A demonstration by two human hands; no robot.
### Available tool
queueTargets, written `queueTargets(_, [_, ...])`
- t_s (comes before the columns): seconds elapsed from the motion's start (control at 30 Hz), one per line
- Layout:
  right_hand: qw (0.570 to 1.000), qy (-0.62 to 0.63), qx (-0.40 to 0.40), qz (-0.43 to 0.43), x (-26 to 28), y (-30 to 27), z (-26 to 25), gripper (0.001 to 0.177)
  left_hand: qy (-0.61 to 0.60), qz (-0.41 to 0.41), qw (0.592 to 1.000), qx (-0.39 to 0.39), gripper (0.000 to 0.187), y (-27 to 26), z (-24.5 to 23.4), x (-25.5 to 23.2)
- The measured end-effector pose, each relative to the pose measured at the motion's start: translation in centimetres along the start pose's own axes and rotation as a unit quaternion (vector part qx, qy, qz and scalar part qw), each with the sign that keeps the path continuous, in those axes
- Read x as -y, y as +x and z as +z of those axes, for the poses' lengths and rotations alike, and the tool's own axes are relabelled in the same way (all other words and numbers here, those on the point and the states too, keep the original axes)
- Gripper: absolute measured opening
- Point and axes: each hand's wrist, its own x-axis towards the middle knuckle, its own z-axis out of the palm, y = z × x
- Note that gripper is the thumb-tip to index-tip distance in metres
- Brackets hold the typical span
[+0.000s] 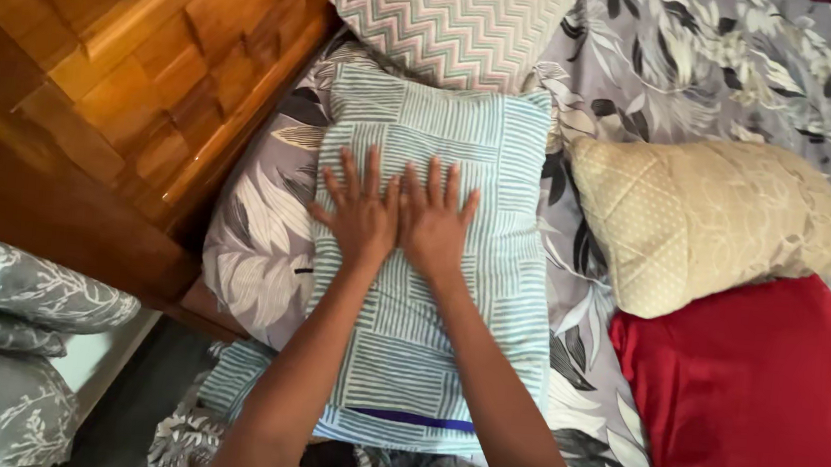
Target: The person fluffs and arranges multiple cushions on a bed. They repeatedly pat and adjust a blue and white striped cushion, then handle a beige cushion and a red cushion, placing them in a neat arrangement.
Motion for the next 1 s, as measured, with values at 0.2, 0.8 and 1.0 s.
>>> queueTargets(0.2, [0.998,0.005,0.054,0.023,4.3,-11.9,-7.1,0.063,-0.004,-0.008,1.0,0.0,0.07,-0.8,-0.7,0.5])
queueTargets(0.8, [0.964,0.26,-0.033,-0.042,8.4,-22.9,-9.9,0.01,-0.011,0.093,0.991,0.091,0.072,-7.2,-5.3,4.4])
queueTargets(1.0, [0.947,0.255,0.073,-0.182,13.3,-25.9,-11.6,0.02,0.002,0.15,0.982,0.114,0.08,-11.3,-7.1,-1.5])
